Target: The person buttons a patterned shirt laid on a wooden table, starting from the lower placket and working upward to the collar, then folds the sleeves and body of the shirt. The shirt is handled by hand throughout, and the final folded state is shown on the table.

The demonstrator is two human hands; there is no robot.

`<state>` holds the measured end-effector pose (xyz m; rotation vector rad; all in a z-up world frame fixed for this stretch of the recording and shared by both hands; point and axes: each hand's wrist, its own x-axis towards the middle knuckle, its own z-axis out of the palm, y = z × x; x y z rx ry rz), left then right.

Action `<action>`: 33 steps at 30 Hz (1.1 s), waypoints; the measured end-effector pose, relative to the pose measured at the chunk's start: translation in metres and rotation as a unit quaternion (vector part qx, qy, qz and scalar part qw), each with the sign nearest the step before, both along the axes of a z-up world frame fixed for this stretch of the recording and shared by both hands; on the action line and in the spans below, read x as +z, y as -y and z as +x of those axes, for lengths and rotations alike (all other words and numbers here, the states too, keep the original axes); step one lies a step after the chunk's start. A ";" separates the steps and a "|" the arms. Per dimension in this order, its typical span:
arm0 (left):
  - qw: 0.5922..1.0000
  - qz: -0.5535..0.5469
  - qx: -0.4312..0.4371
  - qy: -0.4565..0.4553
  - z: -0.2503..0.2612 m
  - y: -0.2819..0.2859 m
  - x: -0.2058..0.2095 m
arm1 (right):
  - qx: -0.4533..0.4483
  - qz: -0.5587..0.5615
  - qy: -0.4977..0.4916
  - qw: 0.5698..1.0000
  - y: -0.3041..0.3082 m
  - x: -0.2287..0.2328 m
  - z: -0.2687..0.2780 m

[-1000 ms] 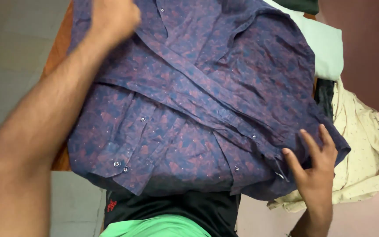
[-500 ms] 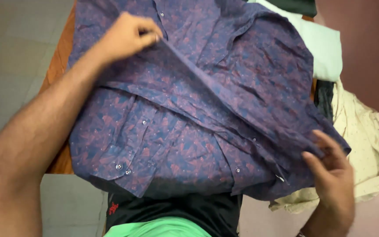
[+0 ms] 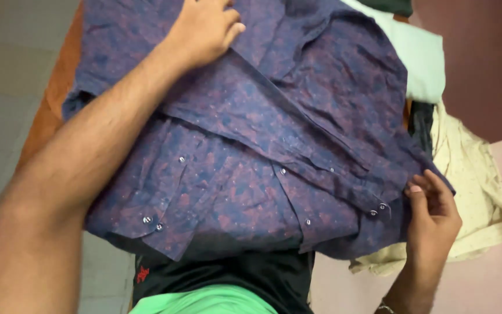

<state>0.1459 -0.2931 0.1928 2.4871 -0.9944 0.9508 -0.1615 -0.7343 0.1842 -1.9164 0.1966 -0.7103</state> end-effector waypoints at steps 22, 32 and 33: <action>0.977 0.086 0.006 -0.194 -0.082 0.072 -0.009 | 0.136 -0.391 -0.031 0.910 -0.056 0.025 -0.057; 0.959 0.041 -0.266 -0.088 -0.178 0.230 0.022 | -0.071 -0.199 -0.045 0.976 -0.061 -0.003 -0.040; 0.959 0.048 -0.268 -0.082 -0.189 0.244 0.020 | -0.071 -0.232 -0.032 0.970 -0.063 -0.005 -0.040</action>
